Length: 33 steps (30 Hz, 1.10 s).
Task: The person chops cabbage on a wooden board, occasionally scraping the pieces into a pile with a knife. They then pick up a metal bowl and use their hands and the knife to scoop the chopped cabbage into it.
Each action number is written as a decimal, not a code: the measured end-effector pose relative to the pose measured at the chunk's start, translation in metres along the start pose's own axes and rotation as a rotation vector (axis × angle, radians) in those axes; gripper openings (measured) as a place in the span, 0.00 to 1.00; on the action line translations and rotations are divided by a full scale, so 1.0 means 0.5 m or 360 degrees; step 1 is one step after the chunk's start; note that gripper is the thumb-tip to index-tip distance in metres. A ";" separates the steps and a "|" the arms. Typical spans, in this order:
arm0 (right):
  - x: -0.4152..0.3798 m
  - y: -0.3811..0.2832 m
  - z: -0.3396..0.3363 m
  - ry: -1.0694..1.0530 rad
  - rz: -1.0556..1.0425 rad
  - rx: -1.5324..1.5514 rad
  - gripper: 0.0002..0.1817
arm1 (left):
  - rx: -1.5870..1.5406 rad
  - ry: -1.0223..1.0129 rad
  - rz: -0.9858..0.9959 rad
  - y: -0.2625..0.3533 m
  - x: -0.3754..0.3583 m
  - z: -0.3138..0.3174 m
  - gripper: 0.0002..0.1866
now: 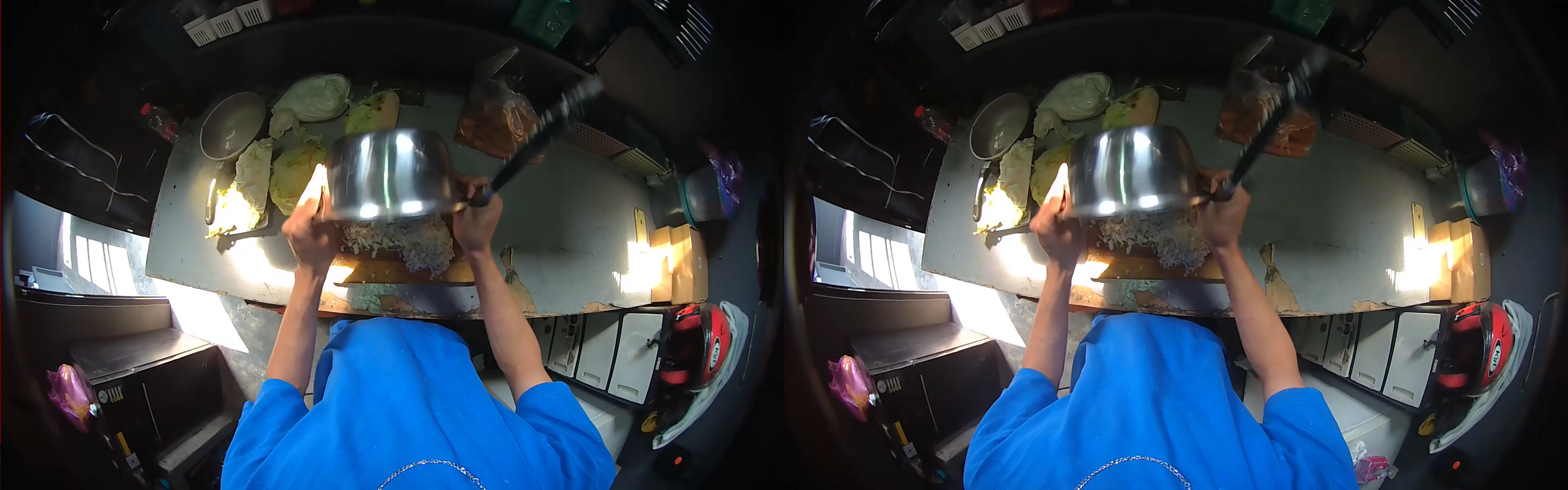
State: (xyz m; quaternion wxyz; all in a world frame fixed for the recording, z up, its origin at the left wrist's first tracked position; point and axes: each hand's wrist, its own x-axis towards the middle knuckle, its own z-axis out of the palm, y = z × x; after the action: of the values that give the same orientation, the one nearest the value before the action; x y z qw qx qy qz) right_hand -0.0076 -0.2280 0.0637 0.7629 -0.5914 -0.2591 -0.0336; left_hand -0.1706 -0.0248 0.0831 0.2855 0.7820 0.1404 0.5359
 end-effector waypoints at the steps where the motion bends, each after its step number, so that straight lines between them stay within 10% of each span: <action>1: 0.018 -0.033 0.003 0.0040 0.0065 -0.0411 0.12 | -0.0044 -0.0117 -0.0180 0.025 0.037 -0.009 0.03; 9: 0.091 -0.107 -0.021 0.0058 0.0409 -0.0740 0.12 | 0.0170 -0.0675 -0.0659 0.103 0.153 0.011 0.18; 11: 0.079 -0.109 -0.028 0.0100 0.0429 -0.0785 0.13 | 0.0456 -0.0024 0.0250 0.123 0.135 0.035 0.18; 15: 0.054 -0.114 -0.020 0.0273 0.0423 -0.0931 0.15 | 0.0425 -0.0722 0.0687 0.098 0.060 0.079 0.24; 19: 0.045 -0.098 -0.015 0.0374 0.0279 -0.0953 0.16 | 0.0299 -0.0517 0.0590 0.068 0.008 0.136 0.24; 21: 0.049 -0.101 -0.015 0.0387 0.0289 -0.0933 0.16 | 0.0374 -0.0630 0.1141 0.057 -0.037 0.123 0.23; 25: 0.049 -0.121 -0.003 0.0353 0.0252 -0.0904 0.14 | 0.0541 -0.0960 0.0480 0.016 -0.014 0.149 0.30; 33: 0.048 -0.128 0.047 0.0249 0.0128 -0.0707 0.12 | 0.0418 -0.1176 0.0636 0.016 -0.045 0.117 0.38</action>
State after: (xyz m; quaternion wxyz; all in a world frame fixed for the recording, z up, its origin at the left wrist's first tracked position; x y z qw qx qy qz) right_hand -0.0183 -0.2191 0.1345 0.6325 -0.7502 -0.1616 -0.1052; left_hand -0.1265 -0.0604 0.0553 0.1055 0.9626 -0.0581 0.2427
